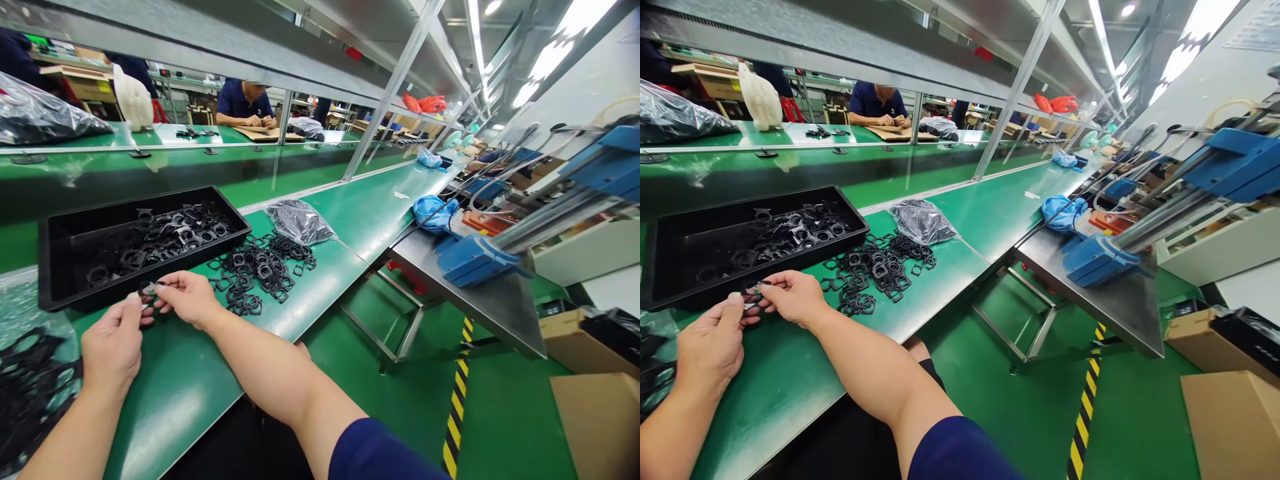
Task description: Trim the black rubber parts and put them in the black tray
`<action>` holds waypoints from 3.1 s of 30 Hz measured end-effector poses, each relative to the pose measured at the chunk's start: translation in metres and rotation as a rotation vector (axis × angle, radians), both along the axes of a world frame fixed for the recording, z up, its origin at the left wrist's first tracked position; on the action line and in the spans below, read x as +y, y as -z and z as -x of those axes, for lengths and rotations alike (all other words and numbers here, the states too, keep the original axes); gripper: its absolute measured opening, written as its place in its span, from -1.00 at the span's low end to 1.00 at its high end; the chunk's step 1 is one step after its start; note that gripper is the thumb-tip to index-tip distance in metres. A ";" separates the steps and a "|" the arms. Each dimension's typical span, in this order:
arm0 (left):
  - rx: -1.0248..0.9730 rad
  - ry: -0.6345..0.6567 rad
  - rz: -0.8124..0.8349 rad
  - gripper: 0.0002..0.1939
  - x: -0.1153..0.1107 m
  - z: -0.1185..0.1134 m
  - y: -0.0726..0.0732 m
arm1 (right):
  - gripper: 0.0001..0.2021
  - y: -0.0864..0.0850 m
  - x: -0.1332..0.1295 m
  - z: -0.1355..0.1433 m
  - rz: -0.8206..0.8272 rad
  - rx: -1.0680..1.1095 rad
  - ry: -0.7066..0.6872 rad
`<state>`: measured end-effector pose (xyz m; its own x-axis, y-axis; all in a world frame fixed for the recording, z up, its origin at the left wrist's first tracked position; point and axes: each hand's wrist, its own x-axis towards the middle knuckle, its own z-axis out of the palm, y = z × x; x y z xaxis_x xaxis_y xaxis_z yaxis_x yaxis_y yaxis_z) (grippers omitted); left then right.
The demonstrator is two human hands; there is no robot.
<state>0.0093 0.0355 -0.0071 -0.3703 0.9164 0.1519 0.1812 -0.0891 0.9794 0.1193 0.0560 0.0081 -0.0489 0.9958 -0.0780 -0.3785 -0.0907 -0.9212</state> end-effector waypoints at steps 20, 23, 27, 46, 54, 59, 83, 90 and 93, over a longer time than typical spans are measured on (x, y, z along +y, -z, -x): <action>-0.230 0.132 0.030 -0.51 -0.001 0.006 -0.014 | -0.73 -0.006 0.004 -0.014 -0.056 -0.150 0.132; -0.068 0.077 0.011 -0.60 0.000 0.009 -0.010 | -0.65 -0.004 0.004 -0.014 -0.144 -0.255 0.204; 0.088 0.137 -0.034 -0.57 0.003 0.008 -0.003 | -0.63 0.009 0.008 -0.013 -0.218 -0.451 0.053; 0.355 0.230 -0.110 -0.58 -0.002 0.015 -0.007 | -0.61 -0.002 0.001 -0.015 0.003 -0.120 -0.154; 0.471 0.178 -0.170 -0.61 -0.004 0.020 -0.014 | -0.61 0.000 0.002 -0.018 -0.067 -0.175 -0.149; 0.620 0.228 -0.201 -0.62 -0.005 0.022 -0.019 | -0.61 0.004 0.002 -0.020 -0.124 -0.158 -0.226; -0.132 0.271 -0.044 -0.47 -0.006 0.010 -0.017 | -0.66 -0.005 0.000 -0.020 -0.095 -0.051 -0.200; -0.588 0.282 0.212 -0.70 -0.004 0.012 -0.025 | -0.65 -0.004 0.000 -0.019 -0.109 -0.073 -0.198; -0.645 0.299 0.233 -0.73 -0.004 0.013 -0.026 | -0.64 -0.003 0.000 -0.019 -0.136 -0.099 -0.192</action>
<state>-0.0039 0.0311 0.0191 -0.0506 0.9738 -0.2216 -0.4347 0.1782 0.8827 0.1380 0.0563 0.0108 -0.2366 0.9707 0.0422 -0.2738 -0.0249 -0.9615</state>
